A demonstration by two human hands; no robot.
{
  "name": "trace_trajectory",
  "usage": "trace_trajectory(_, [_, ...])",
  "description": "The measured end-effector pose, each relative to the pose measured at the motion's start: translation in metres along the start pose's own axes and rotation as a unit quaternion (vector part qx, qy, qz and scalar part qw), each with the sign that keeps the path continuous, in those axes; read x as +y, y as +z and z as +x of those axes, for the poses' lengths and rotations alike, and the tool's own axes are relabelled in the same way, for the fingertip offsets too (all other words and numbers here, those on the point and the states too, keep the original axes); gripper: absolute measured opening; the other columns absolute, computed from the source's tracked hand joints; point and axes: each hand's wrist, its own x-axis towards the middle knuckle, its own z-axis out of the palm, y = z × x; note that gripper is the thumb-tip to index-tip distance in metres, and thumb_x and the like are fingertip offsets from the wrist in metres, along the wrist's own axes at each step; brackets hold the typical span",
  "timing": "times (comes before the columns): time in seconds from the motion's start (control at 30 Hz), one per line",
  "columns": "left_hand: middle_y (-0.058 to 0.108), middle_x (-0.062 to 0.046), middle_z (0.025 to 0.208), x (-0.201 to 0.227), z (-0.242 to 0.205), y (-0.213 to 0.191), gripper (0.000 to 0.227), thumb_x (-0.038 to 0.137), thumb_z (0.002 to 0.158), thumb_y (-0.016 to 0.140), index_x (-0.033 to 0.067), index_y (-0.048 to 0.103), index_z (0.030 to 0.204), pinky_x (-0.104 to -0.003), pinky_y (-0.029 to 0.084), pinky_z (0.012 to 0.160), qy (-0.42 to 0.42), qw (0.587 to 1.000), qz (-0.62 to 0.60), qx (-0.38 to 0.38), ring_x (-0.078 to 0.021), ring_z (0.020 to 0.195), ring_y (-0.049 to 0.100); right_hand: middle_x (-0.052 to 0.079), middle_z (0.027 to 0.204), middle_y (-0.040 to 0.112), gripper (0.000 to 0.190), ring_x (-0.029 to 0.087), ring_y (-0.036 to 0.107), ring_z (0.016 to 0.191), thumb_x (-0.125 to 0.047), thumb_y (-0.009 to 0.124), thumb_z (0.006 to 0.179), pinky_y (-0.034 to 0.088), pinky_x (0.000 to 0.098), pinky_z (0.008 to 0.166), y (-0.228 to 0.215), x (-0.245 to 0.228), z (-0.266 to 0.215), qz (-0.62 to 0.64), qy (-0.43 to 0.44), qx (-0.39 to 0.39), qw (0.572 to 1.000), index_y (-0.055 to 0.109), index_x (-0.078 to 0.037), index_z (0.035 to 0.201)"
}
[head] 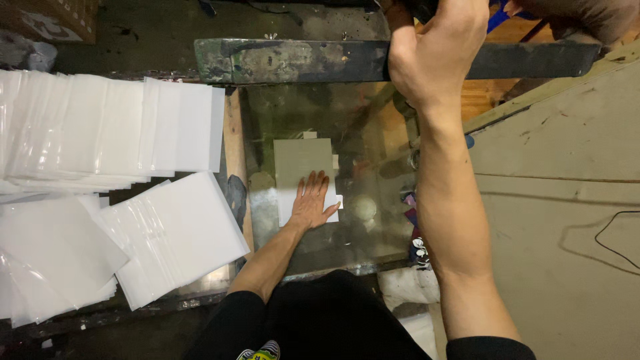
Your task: The person performs screen printing by placing white sheets under a screen, applying white ink with a squeegee, and pulling the ink across the mesh. The person repeatedly lifts the screen to reveal the printed sheet and places it aside before repeating the process with a new sheet.
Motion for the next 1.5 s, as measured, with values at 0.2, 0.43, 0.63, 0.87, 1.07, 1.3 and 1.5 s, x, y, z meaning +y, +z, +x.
trace_trajectory(0.2, [0.012, -0.019, 0.184, 0.004, -0.004, -0.04, 0.093, 0.069, 0.107, 0.033, 0.004, 0.024, 0.172, -0.065, 0.008, 0.133, 0.008, 0.996, -0.086, -0.022, -0.0402, 0.17, 0.007, 0.018, 0.09, 0.043, 0.03, 0.037, 0.034, 0.077, 0.005, 0.067, 0.074, 0.032, 0.0519, 0.071, -0.009, -0.011, -0.005, -0.004, 0.015, -0.007, 1.0, 0.048, 0.001, 0.098])
trace_trajectory(0.43, [0.088, 0.001, 0.113, -0.022, -0.195, -0.039, 0.073, 0.073, 0.063, 0.088, 0.0249, 0.087, 0.118, -0.033, 0.057, 0.108, -0.339, 0.886, -0.313, 0.052, -0.0157, 0.117, 0.08, 0.014, 0.109, 0.076, 0.031, 0.038, 0.07, 0.096, -0.013, 0.058, 0.084, 0.05, 0.054, 0.092, -0.065, -0.1, -0.182, 0.09, 0.078, -0.209, 0.971, 0.072, -0.007, 0.111])
trace_trajectory(0.63, [0.086, -0.001, 0.096, -0.023, -0.243, -0.06, 0.068, 0.047, 0.057, 0.106, 0.0167, 0.082, 0.114, -0.033, 0.057, 0.082, -0.412, 0.793, -0.446, 0.052, -0.0101, 0.093, 0.074, 0.013, 0.128, 0.074, 0.035, 0.038, 0.067, 0.123, -0.022, 0.052, 0.103, 0.043, 0.0776, 0.101, 0.133, -0.016, -0.3, -0.006, 0.13, -0.565, 0.815, 0.062, -0.016, 0.136])
trace_trajectory(0.87, [0.085, 0.0, 0.113, -0.057, -0.248, 0.013, 0.081, 0.04, 0.056, 0.112, 0.0148, 0.077, 0.124, -0.03, 0.059, 0.093, -0.336, 0.814, -0.468, 0.081, -0.0121, 0.104, 0.076, 0.013, 0.129, 0.065, 0.057, 0.041, 0.062, 0.123, -0.014, 0.083, 0.087, 0.051, 0.0695, 0.09, 0.292, 0.07, -0.281, -0.141, 0.121, -0.52, 0.833, 0.054, -0.012, 0.136])
trace_trajectory(1.07, [0.075, -0.012, 0.121, -0.065, -0.253, 0.051, 0.088, 0.057, 0.064, 0.102, 0.0134, 0.067, 0.132, -0.048, 0.057, 0.09, -0.293, 0.881, -0.362, 0.087, -0.0351, 0.115, 0.074, 0.008, 0.135, 0.073, 0.057, 0.029, 0.068, 0.129, 0.001, 0.069, 0.084, 0.051, 0.0556, 0.111, 0.135, -0.069, -0.332, -0.05, 0.1, -0.623, 0.774, 0.063, -0.019, 0.137])
trace_trajectory(1.3, [0.071, -0.016, 0.115, -0.071, -0.253, 0.063, 0.093, 0.069, 0.065, 0.1, 0.0111, 0.06, 0.126, -0.053, 0.056, 0.089, -0.355, 0.908, -0.222, 0.031, -0.0407, 0.111, 0.069, 0.011, 0.127, 0.069, 0.045, 0.034, 0.066, 0.112, -0.014, 0.065, 0.086, 0.047, 0.0549, 0.094, 0.137, -0.064, -0.393, -0.028, 0.033, -0.487, 0.872, 0.062, -0.017, 0.131])
trace_trajectory(1.5, [0.072, -0.016, 0.112, -0.063, -0.258, 0.047, 0.09, 0.074, 0.063, 0.095, 0.0142, 0.062, 0.121, -0.054, 0.053, 0.089, -0.365, 0.886, -0.283, 0.049, -0.0419, 0.11, 0.07, 0.012, 0.118, 0.072, 0.038, 0.039, 0.068, 0.111, -0.007, 0.058, 0.089, 0.05, 0.0566, 0.087, 0.224, -0.013, -0.336, -0.101, 0.03, -0.471, 0.876, 0.064, -0.014, 0.126])
